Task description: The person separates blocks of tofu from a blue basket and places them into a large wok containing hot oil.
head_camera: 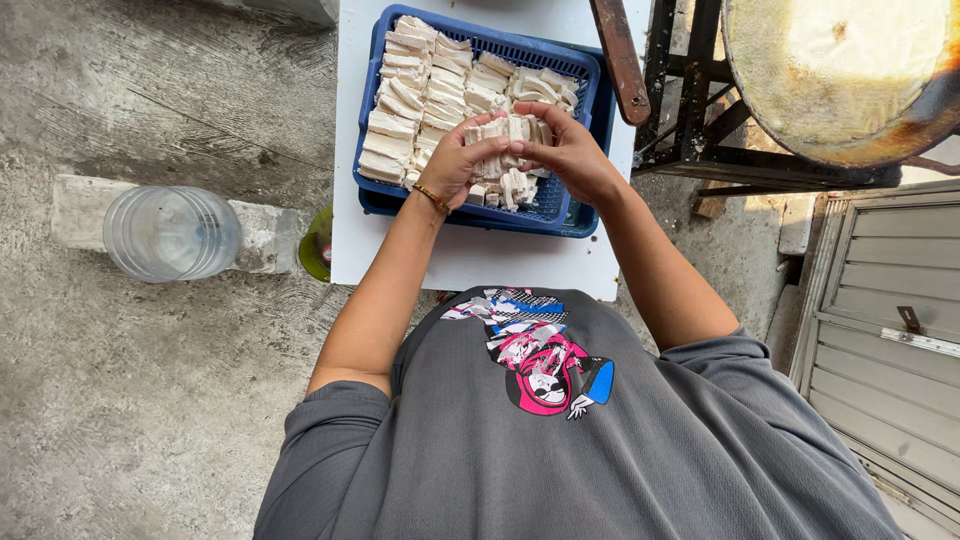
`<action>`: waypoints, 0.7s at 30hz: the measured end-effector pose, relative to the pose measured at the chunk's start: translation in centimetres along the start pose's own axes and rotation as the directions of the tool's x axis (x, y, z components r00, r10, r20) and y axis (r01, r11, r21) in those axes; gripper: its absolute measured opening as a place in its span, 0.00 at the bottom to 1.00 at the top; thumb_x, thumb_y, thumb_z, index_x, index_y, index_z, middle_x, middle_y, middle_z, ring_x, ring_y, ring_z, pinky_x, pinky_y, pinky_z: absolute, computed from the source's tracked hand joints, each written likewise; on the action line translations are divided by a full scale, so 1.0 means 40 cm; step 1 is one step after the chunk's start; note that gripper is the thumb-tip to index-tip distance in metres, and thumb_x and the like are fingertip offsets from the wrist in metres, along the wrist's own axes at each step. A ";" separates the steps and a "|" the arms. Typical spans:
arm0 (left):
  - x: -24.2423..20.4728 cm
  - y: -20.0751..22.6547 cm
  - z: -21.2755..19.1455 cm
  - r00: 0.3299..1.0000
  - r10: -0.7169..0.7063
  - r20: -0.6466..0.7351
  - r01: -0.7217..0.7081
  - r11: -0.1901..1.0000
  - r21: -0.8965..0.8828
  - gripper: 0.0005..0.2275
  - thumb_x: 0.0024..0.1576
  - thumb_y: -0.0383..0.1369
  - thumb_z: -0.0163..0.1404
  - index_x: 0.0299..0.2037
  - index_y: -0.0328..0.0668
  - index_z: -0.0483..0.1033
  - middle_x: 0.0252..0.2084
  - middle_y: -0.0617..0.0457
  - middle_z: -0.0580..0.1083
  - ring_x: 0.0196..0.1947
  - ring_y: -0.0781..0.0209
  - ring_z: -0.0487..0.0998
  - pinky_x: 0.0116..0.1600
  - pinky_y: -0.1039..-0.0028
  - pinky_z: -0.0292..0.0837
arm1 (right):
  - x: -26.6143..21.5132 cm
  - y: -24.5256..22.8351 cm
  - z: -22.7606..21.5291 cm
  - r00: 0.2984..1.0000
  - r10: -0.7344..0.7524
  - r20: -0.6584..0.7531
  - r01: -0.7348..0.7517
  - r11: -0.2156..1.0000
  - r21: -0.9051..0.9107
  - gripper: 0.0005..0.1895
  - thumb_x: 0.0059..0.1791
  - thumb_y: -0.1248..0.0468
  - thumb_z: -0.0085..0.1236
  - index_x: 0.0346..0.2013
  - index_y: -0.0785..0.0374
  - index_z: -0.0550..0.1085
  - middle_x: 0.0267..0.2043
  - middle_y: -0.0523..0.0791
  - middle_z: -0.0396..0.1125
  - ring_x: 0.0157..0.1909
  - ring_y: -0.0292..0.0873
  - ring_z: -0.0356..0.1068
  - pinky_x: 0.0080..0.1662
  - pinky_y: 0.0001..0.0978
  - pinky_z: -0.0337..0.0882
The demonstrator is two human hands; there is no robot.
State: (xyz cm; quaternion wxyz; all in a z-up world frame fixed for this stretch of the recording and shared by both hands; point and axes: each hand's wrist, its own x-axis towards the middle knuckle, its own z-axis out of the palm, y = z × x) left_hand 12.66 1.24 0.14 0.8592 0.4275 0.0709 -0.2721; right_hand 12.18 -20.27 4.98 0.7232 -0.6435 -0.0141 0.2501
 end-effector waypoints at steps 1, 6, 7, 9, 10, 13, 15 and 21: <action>0.001 0.000 0.000 1.000 -0.001 -0.003 0.001 1.000 -0.003 0.21 0.57 0.23 0.57 0.62 0.35 0.71 0.43 0.47 0.79 0.40 0.63 0.83 0.44 0.72 0.83 | -0.001 0.002 -0.004 1.000 0.008 0.008 -0.009 1.000 0.028 0.32 0.50 0.63 0.65 0.67 0.62 0.65 0.50 0.44 0.68 0.47 0.36 0.72 0.47 0.27 0.78; 0.003 0.000 -0.002 1.000 0.004 -0.001 -0.004 1.000 -0.025 0.21 0.56 0.23 0.57 0.61 0.33 0.71 0.45 0.47 0.79 0.41 0.62 0.83 0.45 0.72 0.84 | -0.003 0.016 -0.026 0.999 0.019 0.046 -0.026 0.985 0.169 0.30 0.52 0.67 0.62 0.69 0.63 0.64 0.53 0.46 0.67 0.49 0.36 0.71 0.50 0.28 0.78; 0.004 -0.001 -0.002 1.000 0.007 0.003 -0.007 1.000 -0.028 0.22 0.56 0.23 0.58 0.61 0.32 0.71 0.45 0.46 0.79 0.41 0.62 0.83 0.45 0.71 0.84 | -0.001 0.019 -0.026 0.999 0.015 0.049 -0.023 0.985 0.173 0.30 0.52 0.68 0.60 0.69 0.63 0.64 0.53 0.46 0.67 0.49 0.36 0.71 0.50 0.28 0.78; 0.006 -0.004 0.000 1.000 0.016 -0.001 -0.016 1.000 -0.015 0.22 0.55 0.23 0.58 0.61 0.32 0.71 0.46 0.45 0.79 0.40 0.61 0.83 0.45 0.71 0.84 | 0.002 0.021 -0.026 0.999 0.005 0.054 -0.015 0.983 0.181 0.30 0.51 0.69 0.57 0.69 0.63 0.64 0.54 0.47 0.68 0.49 0.37 0.73 0.51 0.29 0.79; 0.007 -0.006 0.002 1.000 0.023 -0.008 -0.023 1.000 0.000 0.23 0.55 0.23 0.59 0.61 0.32 0.71 0.46 0.45 0.79 0.40 0.61 0.83 0.44 0.71 0.84 | 0.001 0.021 -0.025 0.999 -0.003 0.048 -0.005 0.986 0.166 0.29 0.52 0.68 0.57 0.68 0.63 0.64 0.55 0.47 0.68 0.50 0.37 0.72 0.51 0.30 0.79; 0.008 -0.009 0.007 0.998 0.042 -0.044 -0.040 0.998 0.038 0.24 0.54 0.23 0.61 0.61 0.32 0.70 0.47 0.44 0.79 0.41 0.61 0.83 0.45 0.72 0.84 | -0.002 0.019 -0.021 1.000 -0.010 0.030 0.005 0.987 0.160 0.27 0.53 0.67 0.57 0.67 0.64 0.65 0.55 0.46 0.68 0.51 0.37 0.72 0.51 0.32 0.79; 0.008 -0.010 0.008 0.997 0.055 -0.059 -0.051 0.997 0.062 0.25 0.53 0.23 0.62 0.62 0.33 0.70 0.47 0.45 0.79 0.42 0.61 0.83 0.45 0.72 0.85 | -0.003 0.015 -0.021 1.000 0.015 0.012 -0.017 0.979 0.205 0.27 0.52 0.67 0.55 0.67 0.64 0.67 0.55 0.47 0.69 0.50 0.37 0.73 0.50 0.33 0.80; 0.005 -0.008 0.005 0.996 0.075 -0.053 -0.070 0.994 0.088 0.26 0.53 0.23 0.61 0.63 0.33 0.69 0.47 0.44 0.79 0.42 0.61 0.84 0.45 0.73 0.84 | -0.011 0.007 -0.018 0.999 0.003 0.041 -0.011 0.979 0.204 0.27 0.55 0.64 0.58 0.69 0.64 0.65 0.56 0.47 0.68 0.54 0.38 0.72 0.55 0.35 0.78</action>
